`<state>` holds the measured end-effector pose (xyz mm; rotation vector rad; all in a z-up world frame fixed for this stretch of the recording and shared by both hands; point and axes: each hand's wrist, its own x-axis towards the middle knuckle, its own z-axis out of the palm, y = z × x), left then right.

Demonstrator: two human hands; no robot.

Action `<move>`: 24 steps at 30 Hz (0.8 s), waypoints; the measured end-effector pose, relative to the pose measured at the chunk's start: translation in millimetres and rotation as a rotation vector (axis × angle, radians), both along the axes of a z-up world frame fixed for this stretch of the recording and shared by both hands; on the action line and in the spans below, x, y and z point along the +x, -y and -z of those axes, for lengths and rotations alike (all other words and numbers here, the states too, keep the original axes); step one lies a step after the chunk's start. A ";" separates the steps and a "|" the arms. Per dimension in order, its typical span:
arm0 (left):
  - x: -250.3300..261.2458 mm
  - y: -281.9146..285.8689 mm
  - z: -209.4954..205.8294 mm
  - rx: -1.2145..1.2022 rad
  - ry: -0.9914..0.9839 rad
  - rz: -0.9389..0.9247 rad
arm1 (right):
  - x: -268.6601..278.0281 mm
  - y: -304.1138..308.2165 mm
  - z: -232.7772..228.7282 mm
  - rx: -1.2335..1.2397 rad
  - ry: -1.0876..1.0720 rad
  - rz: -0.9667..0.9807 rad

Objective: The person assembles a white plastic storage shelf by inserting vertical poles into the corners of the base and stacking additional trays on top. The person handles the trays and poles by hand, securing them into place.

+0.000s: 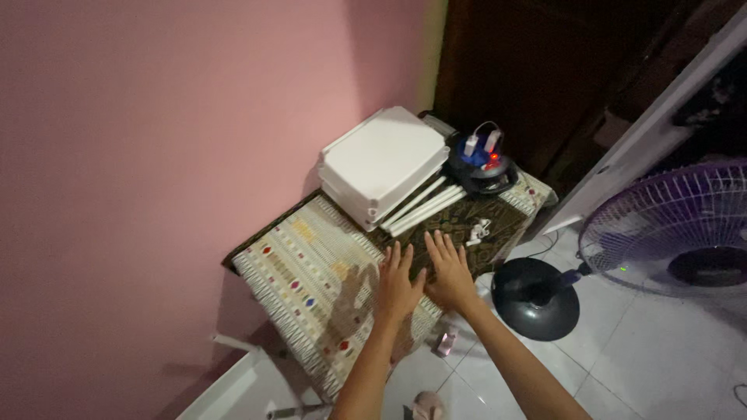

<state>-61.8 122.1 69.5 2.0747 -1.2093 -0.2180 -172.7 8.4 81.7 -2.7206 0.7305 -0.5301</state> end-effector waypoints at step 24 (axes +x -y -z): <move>66.1 149.5 89.6 0.331 0.218 0.029 | 81.4 161.1 122.7 -0.007 -0.217 -0.020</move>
